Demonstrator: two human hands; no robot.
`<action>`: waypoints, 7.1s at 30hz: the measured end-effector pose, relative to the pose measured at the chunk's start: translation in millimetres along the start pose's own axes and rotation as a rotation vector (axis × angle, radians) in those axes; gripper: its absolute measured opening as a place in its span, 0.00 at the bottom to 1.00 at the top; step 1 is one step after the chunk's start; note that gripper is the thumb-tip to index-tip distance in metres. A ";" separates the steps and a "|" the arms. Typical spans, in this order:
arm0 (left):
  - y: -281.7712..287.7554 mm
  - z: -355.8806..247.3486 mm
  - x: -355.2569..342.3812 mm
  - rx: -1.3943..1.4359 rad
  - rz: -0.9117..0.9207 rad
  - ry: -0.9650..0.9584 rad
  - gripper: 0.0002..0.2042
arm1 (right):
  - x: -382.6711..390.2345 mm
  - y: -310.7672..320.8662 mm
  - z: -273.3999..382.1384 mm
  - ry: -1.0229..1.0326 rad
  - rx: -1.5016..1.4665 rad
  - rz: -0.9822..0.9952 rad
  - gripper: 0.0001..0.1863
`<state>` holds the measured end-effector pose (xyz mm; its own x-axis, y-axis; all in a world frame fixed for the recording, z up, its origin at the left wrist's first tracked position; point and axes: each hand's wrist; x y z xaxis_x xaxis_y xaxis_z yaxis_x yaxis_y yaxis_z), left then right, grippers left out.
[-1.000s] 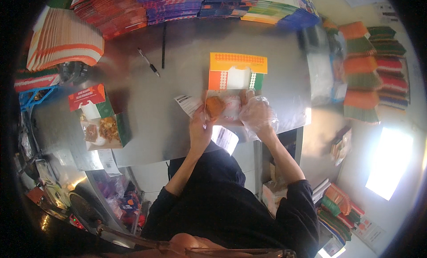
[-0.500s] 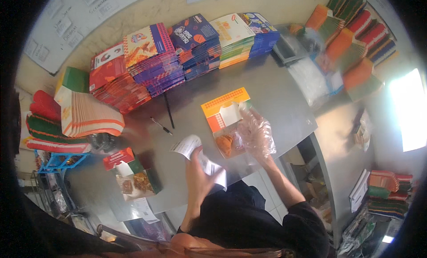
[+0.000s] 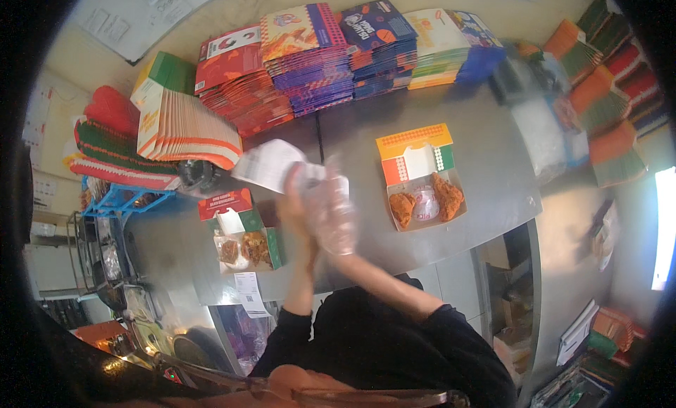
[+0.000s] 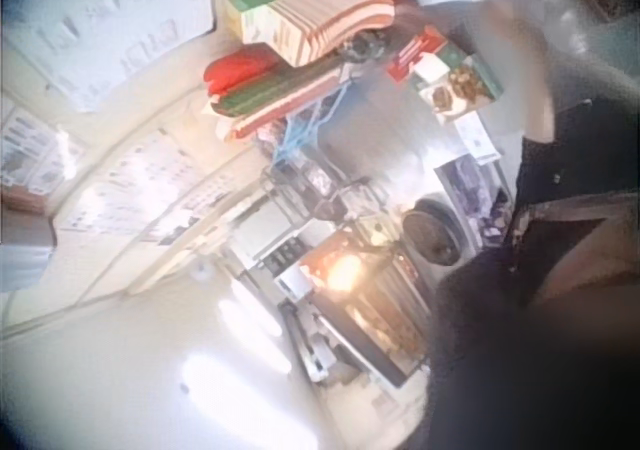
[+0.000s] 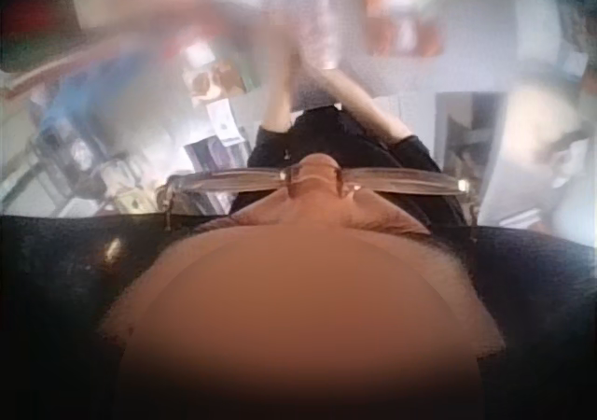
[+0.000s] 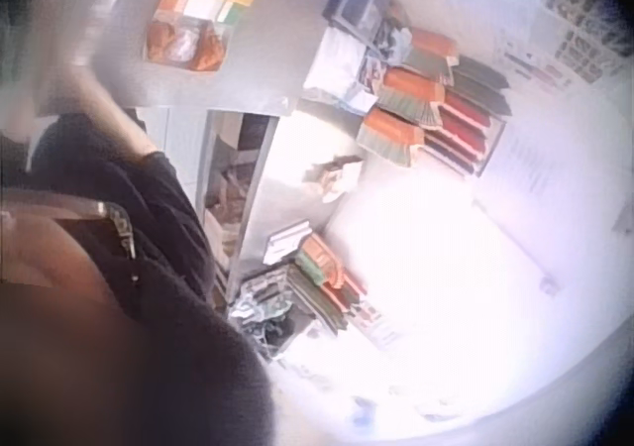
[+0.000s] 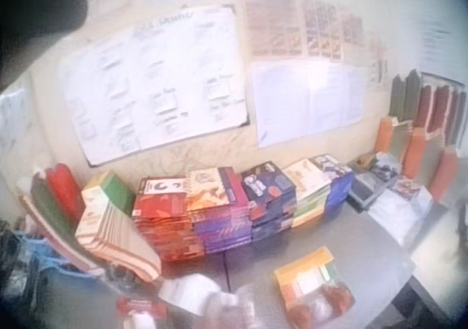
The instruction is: The person packs fried chicken pieces from a heated display case into a paper box, then places the box into a plastic bag along with a receipt and a small red packet. The person handles the items by hand and uses a plastic bag to complete the order.
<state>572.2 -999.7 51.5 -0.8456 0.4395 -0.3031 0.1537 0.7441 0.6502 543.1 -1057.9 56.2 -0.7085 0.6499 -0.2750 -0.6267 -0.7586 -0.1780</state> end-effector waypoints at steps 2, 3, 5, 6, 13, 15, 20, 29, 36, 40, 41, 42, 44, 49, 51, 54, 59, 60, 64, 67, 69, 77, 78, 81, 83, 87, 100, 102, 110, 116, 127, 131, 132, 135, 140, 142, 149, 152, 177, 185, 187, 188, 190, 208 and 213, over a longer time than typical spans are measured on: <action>24.7 21.4 -2.7 0.034 -0.278 0.036 0.21 | 18.4 -24.4 21.8 0.117 0.130 0.281 0.31; 43.6 36.8 -0.2 0.076 -0.396 0.000 0.23 | 28.4 -25.2 35.0 0.153 0.137 0.475 0.29; 94.9 79.8 12.2 -0.046 -0.636 -0.109 0.26 | 39.6 -11.0 51.5 0.129 0.096 0.894 0.27; 131.5 108.8 17.1 -0.142 -0.759 -0.078 0.27 | 38.0 0.9 51.6 0.041 0.037 1.043 0.24; 331.0 303.1 1.2 -1.174 -0.489 0.752 0.38 | -56.8 -7.3 -106.2 -0.172 0.884 0.604 0.11; 330.6 300.0 -11.2 -1.182 -0.558 0.799 0.35 | -73.6 -32.7 -164.3 -0.195 1.321 0.512 0.09; 243.6 172.3 24.8 -0.511 -0.309 0.105 0.18 | -72.9 -15.0 -183.1 -0.200 1.074 0.733 0.14; -35.7 91.4 36.7 0.655 0.569 0.146 0.43 | 34.9 114.0 -38.5 -0.507 -0.090 0.082 0.13; -57.9 142.2 66.2 -0.161 0.464 0.149 0.43 | 71.4 97.6 -87.3 -0.644 -0.255 0.069 0.12; -52.4 149.9 69.9 -0.410 0.378 0.069 0.47 | 50.4 67.0 -122.0 -0.395 -0.085 0.269 0.16; -53.2 150.7 67.8 -0.394 0.375 0.102 0.48 | 44.6 57.3 -136.9 -0.308 0.087 0.227 0.15; -55.0 151.5 65.9 -0.384 0.394 0.145 0.49 | 40.3 51.2 -148.1 -0.160 0.235 0.218 0.15; -58.6 153.5 63.9 -0.359 0.413 0.185 0.51 | 38.2 46.4 -164.7 0.005 0.388 0.291 0.16; -61.2 158.0 67.4 -0.286 0.406 0.230 0.54 | 45.4 55.8 -179.7 -0.058 0.515 0.485 0.18; -60.4 158.4 68.2 -0.305 0.419 0.235 0.54 | 48.4 59.4 -179.3 -0.047 0.429 0.497 0.17; -57.7 156.9 64.4 -0.287 0.426 0.245 0.53 | 48.7 58.6 -173.8 -0.016 0.458 0.505 0.17; -56.1 154.1 63.5 -0.286 0.458 0.219 0.53 | 41.1 57.5 -143.2 0.010 0.596 0.495 0.14; -56.7 154.3 65.7 -0.282 0.479 0.223 0.54 | 39.6 58.7 -133.1 -0.172 0.555 0.392 0.14; -49.2 158.9 71.5 -0.364 0.543 0.144 0.57 | 26.2 70.8 -89.1 -0.316 0.947 0.769 0.29; -38.4 149.8 57.0 -0.204 0.425 0.098 0.56 | 13.8 93.8 -48.1 -0.395 0.692 0.496 0.27; -38.4 126.1 37.8 0.217 0.278 0.025 0.52 | -16.5 139.8 -20.4 -0.372 0.889 0.048 0.17; -174.4 -25.3 -57.5 0.318 0.330 0.135 0.44 | -102.8 270.8 -63.8 -0.426 1.067 0.088 0.43; -180.0 -27.3 -59.4 0.357 0.242 0.066 0.44 | -107.7 284.8 -67.6 -0.475 0.950 0.107 0.43; -172.5 -18.7 -64.9 0.746 0.450 0.382 0.43 | -119.1 319.0 -66.0 -0.365 0.850 0.226 0.41; -156.1 -8.1 -61.6 0.779 0.506 0.296 0.42 | -122.0 337.5 -62.0 0.116 1.037 0.435 0.38; -135.6 5.7 -33.2 0.325 0.599 -0.137 0.35 | -87.3 365.4 -66.6 -0.063 0.824 0.675 0.31; -139.1 -49.5 70.5 -0.240 0.794 -0.396 0.34 | -7.4 353.1 -27.8 -0.646 0.574 0.609 0.38; -159.9 -74.9 71.9 -0.380 0.799 -0.370 0.36 | -3.0 344.0 -23.9 -0.728 0.349 0.494 0.43; -200.7 -85.1 126.4 -0.439 0.362 -0.294 0.39 | -10.5 358.3 -27.0 -1.090 0.256 0.598 0.51; -213.3 -67.0 143.9 -0.490 0.075 -0.418 0.34 | 15.6 349.8 -19.9 -0.763 0.583 0.614 0.44; -208.7 -57.7 170.6 -0.193 0.261 -0.362 0.27 | 44.6 336.6 -46.0 0.377 1.201 0.833 0.23; -211.8 -45.3 182.4 -0.092 0.017 -0.162 0.20 | 24.0 309.2 -18.9 0.387 1.398 1.019 0.33; -209.0 -40.7 188.7 -0.130 -0.076 -0.170 0.19 | 23.9 297.7 -17.4 0.390 1.311 1.034 0.37; -198.8 -37.4 214.1 -0.089 -0.051 -0.104 0.18 | 18.7 266.7 -26.5 0.436 1.257 1.179 0.48; -197.8 -52.6 260.5 0.488 -0.207 0.640 0.22 | 41.0 254.3 -39.7 0.369 1.301 1.132 0.50; -206.4 -54.2 271.1 1.047 -0.286 0.985 0.25 | 56.2 254.5 -36.8 0.290 1.392 1.123 0.51; -226.7 -33.7 284.5 1.411 -0.442 0.761 0.20 | 97.2 240.2 -21.9 0.097 1.239 1.218 0.49; -219.9 -28.7 287.9 1.464 -0.408 0.666 0.22 | 100.7 236.8 -21.0 0.109 1.210 1.216 0.48; -202.0 -45.0 271.8 1.244 -0.307 0.647 0.30 | 119.4 233.6 -30.4 0.255 1.368 1.051 0.52; -205.0 -75.5 210.2 0.972 -0.346 0.350 0.31 | 61.1 306.0 12.1 -0.204 0.489 0.727 0.43; -224.6 -74.5 175.6 0.971 -0.321 0.496 0.31 | 66.0 340.8 14.9 -0.121 0.578 0.503 0.42; -233.5 -72.6 161.8 1.002 -0.234 0.576 0.31 | 72.2 357.7 13.8 -0.100 0.615 0.505 0.41; -250.7 -65.4 145.8 1.208 -0.044 0.622 0.43 | 87.0 396.4 15.2 -0.095 0.649 0.457 0.39; -451.7 -270.9 113.6 0.154 0.122 -0.144 0.06 | -204.8 816.0 -94.9 0.077 1.341 0.375 0.02; -594.4 -357.0 16.7 0.116 0.354 -0.510 0.10 | -213.3 799.7 -102.8 -0.277 1.399 0.318 0.07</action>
<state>284.3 -1614.3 -91.3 -0.3876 0.8322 -0.3965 0.4581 0.5472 0.7005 226.3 -1807.9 -124.8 -0.8117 0.5772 0.0890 -0.1172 -0.3104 0.9433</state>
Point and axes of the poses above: each hand's wrist, its own x-axis away from the middle knuckle, its own y-axis out of the back of the hand, z = x × y, and after that the axes turned 5 degrees about z, right-handed
